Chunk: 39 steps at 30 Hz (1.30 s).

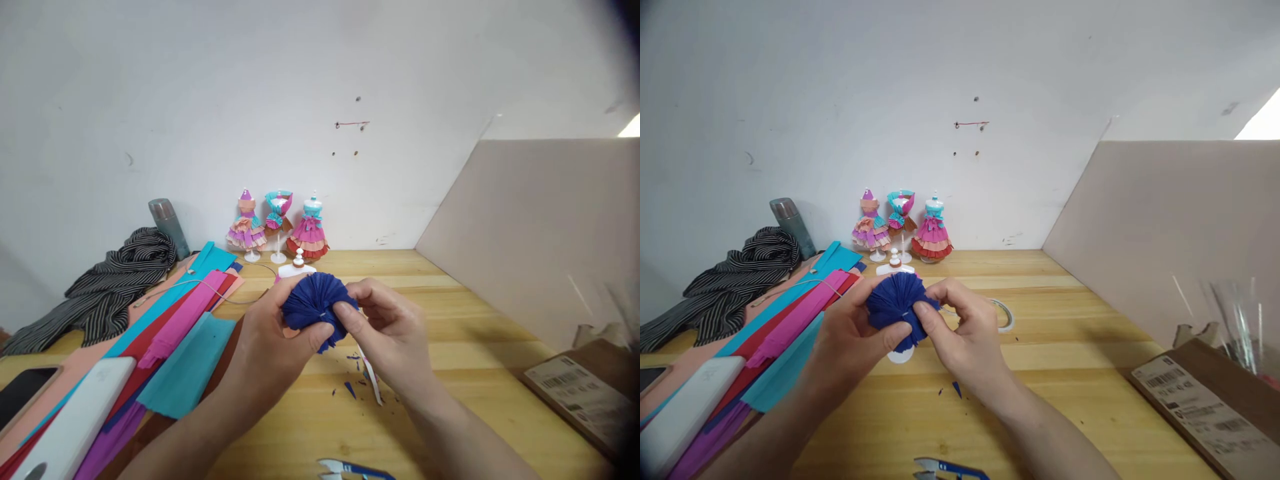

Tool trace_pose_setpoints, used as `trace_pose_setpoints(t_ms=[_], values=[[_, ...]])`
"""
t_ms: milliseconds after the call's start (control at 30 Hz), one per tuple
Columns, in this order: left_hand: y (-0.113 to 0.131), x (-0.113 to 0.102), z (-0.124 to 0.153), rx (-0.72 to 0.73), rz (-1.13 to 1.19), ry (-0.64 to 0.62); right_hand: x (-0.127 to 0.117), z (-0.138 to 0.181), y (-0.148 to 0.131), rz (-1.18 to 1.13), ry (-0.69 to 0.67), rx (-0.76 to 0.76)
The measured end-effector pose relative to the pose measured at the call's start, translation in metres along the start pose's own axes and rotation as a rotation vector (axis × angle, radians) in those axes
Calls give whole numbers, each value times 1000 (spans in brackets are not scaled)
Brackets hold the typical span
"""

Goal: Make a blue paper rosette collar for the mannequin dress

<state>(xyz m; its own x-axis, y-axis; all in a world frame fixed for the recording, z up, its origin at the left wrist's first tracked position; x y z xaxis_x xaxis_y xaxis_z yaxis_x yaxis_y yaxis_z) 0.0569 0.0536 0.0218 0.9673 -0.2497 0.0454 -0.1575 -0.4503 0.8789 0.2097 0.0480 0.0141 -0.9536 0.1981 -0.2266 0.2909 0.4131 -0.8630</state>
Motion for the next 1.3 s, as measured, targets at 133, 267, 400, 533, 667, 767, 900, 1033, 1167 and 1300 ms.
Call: trace_pose_setpoints(t_ms=[133, 267, 400, 533, 667, 767, 900, 1033, 1167, 1300], values=[[0, -3, 0, 46, -72, 20, -1, 2, 1, -13, 38, 2], [-4, -2, -3, -13, 119, -44, -1, 0, -2, -41, 28, 25], [-8, -4, -6, -8, 182, -16, -1, -2, -3, -50, -10, 28], [-7, -5, -6, 30, 138, 17, -1, -2, -1, -7, -30, -19], [-5, -5, -5, 81, 54, 50, -2, -3, 2, 6, -46, -58], [-8, -7, -5, 93, 41, 65, -4, -4, 3, 3, -17, -75], [-14, -10, -6, 68, 132, 54, -5, -4, 2, 6, 10, -70], [-13, -10, -6, -9, 258, 31, -4, -4, 2, -44, -4, -41], [-11, -8, -7, -72, 363, 16, -4, -5, 1, -106, -3, -2], [-13, -7, -8, -105, 391, -31, -7, -7, -2, -121, 11, -9]])
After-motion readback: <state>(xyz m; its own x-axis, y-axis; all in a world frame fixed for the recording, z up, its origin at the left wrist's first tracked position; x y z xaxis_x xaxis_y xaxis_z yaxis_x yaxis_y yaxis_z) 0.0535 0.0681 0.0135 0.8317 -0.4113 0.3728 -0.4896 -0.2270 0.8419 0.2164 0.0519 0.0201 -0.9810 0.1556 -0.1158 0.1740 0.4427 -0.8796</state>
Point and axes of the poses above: each hand's wrist, its own z-axis away from the middle knuckle, its own x-axis out of the palm, y = z × x, the point moved 3 cm from there along -z, towards the middle knuckle, and after that the axes turned 15 degrees about x, right-handed, at the moved point
